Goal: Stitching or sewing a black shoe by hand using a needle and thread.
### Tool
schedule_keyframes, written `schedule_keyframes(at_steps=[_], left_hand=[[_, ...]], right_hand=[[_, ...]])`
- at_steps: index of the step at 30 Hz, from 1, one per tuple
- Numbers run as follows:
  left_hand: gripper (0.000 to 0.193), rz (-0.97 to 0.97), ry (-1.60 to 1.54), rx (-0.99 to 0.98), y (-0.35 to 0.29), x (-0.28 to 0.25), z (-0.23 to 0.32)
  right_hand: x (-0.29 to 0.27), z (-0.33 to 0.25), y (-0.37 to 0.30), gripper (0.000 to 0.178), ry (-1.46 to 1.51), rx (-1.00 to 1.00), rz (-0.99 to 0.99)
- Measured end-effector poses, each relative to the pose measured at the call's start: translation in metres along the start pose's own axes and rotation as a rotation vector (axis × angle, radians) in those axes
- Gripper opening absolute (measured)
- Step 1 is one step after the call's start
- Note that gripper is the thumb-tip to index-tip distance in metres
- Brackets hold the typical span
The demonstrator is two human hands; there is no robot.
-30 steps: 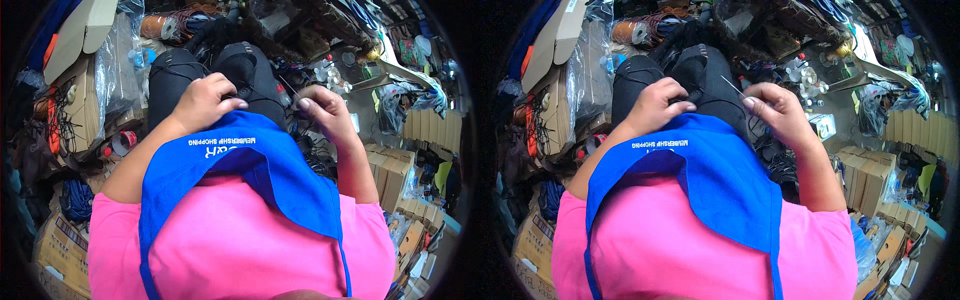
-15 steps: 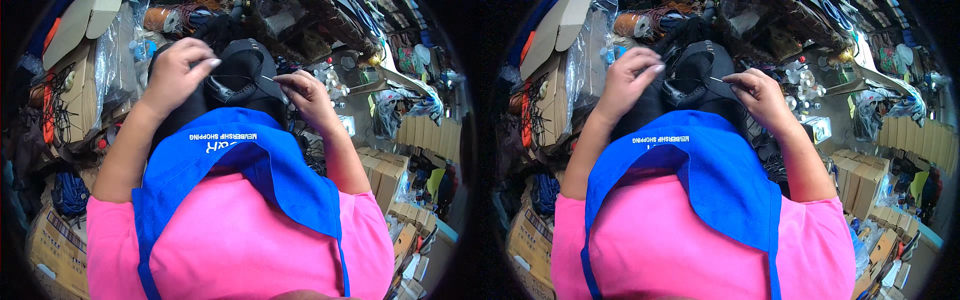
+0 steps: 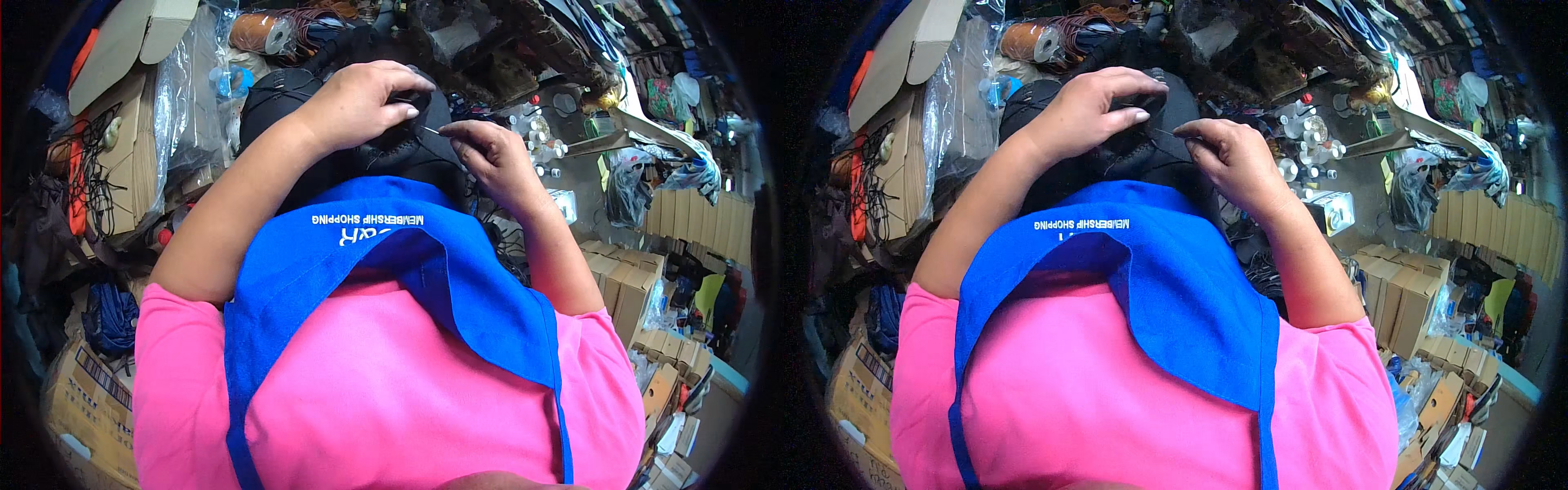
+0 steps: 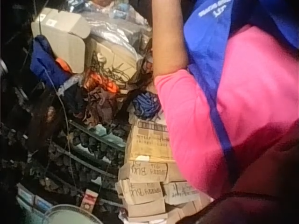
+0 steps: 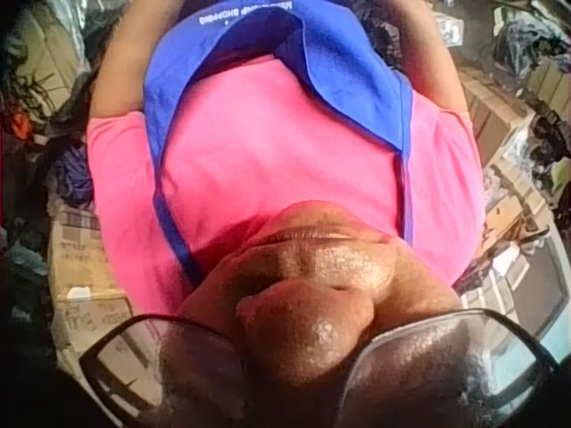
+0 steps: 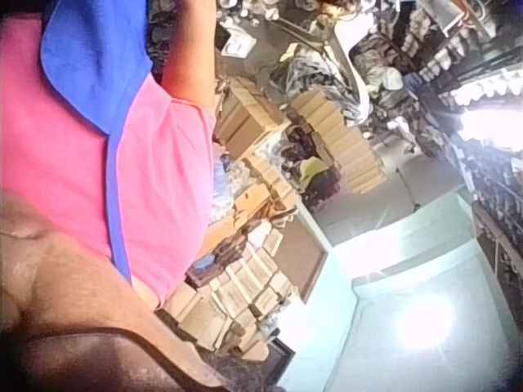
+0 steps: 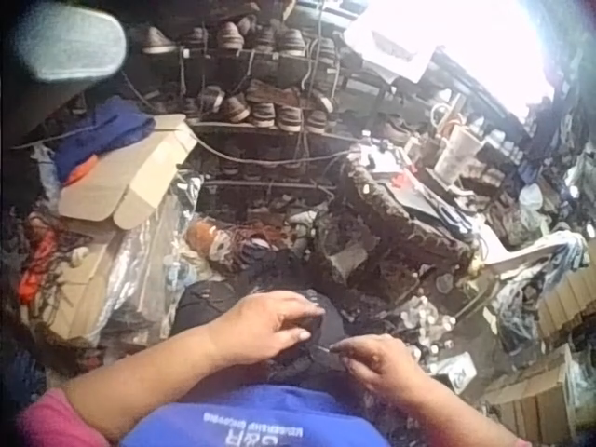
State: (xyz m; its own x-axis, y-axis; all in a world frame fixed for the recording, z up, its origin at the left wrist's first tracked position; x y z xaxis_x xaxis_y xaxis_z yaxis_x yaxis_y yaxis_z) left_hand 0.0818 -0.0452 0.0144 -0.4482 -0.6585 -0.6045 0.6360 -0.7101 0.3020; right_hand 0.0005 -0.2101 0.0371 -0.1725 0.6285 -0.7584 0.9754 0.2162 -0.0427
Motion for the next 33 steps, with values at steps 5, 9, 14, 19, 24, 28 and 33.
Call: schedule_keyframes(at_steps=[5, 9, 14, 19, 24, 28, 33], left_hand=[[0.03, -0.14, -0.023, -0.066, 0.017, 0.01, -0.008], [0.024, -0.251, -0.066, -0.11, 0.023, 0.01, -0.012], [0.022, -0.357, -0.213, -0.135, 0.021, 0.008, -0.013], [0.027, -0.416, -0.287, -0.153, 0.019, 0.009, -0.018], [0.029, -0.422, -0.299, -0.156, 0.019, 0.01, -0.018], [0.031, -0.442, -0.354, -0.178, 0.02, 0.011, -0.017], [0.032, -0.452, -0.364, -0.205, 0.018, 0.012, -0.017]], right_hand=[[-0.002, 0.001, 0.001, 0.023, -0.013, 0.022, -0.003], [-0.004, -0.004, 0.002, 0.023, -0.036, -0.009, -0.004], [-0.004, -0.005, 0.004, 0.022, -0.05, 0.009, -0.037], [-0.003, -0.005, 0.006, 0.022, -0.078, -0.011, -0.032], [-0.005, -0.01, 0.005, 0.023, -0.06, 0.059, -0.06], [-0.005, -0.01, 0.007, 0.022, -0.088, 0.013, -0.042], [-0.004, -0.014, 0.007, 0.022, -0.181, -0.002, -0.037]])
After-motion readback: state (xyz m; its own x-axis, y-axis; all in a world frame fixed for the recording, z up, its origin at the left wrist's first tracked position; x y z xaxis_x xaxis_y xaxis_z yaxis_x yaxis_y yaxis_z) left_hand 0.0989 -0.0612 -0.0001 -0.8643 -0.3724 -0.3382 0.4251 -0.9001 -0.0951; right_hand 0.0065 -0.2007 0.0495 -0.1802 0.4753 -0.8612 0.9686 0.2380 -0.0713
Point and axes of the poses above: each hand's wrist, its own y-axis towards the middle knuckle, its own x-axis out of the palm, z = x × y, the point moved 5 cm from there along y, towards the middle knuckle
